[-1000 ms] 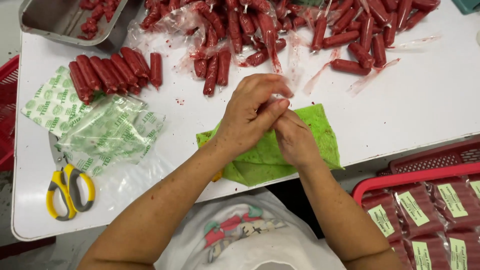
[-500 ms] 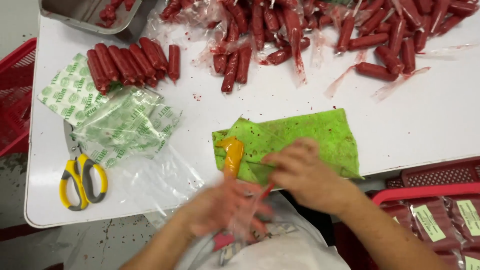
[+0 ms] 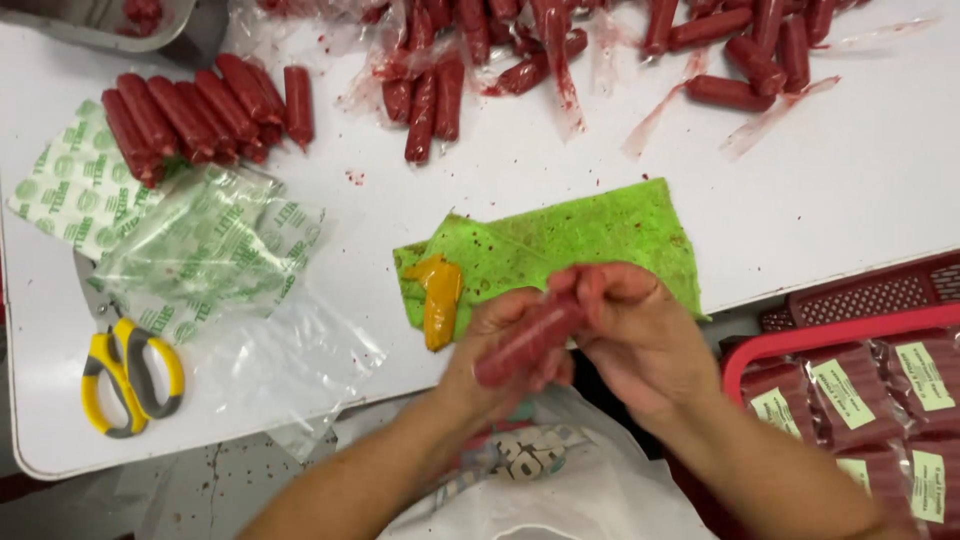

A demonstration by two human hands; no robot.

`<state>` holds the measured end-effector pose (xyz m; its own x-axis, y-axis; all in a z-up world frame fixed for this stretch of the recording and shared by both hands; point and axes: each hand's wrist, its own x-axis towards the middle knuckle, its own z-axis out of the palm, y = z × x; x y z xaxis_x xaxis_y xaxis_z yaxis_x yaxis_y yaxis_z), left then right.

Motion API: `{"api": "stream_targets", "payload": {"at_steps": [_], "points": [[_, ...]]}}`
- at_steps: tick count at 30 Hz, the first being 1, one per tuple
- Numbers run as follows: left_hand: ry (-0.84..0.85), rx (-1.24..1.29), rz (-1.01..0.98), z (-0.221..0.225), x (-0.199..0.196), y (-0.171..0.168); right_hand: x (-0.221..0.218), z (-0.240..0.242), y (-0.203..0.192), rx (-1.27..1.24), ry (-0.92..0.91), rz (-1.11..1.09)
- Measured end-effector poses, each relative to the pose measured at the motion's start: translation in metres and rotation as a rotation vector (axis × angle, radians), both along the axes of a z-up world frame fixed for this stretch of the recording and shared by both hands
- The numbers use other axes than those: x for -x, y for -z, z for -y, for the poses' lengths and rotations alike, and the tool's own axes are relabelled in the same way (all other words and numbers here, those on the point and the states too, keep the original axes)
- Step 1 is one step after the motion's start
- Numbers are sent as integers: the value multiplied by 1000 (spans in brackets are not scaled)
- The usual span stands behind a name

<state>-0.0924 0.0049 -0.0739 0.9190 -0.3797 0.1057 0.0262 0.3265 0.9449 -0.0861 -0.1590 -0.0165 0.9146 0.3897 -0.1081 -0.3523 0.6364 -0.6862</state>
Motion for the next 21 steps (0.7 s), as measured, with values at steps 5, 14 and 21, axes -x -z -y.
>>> {"api": "stream_targets", "payload": {"at_steps": [5,14,21], "points": [[-107,244,-313,33,-21,-3,-28,-18,45,459,756,304],[9,-577,652,-29,-74,-71,-88,42,-14,940,-242,1012],[-229,-788,757,0,-61,-17,-79,34,31,924,-152,927]]}}
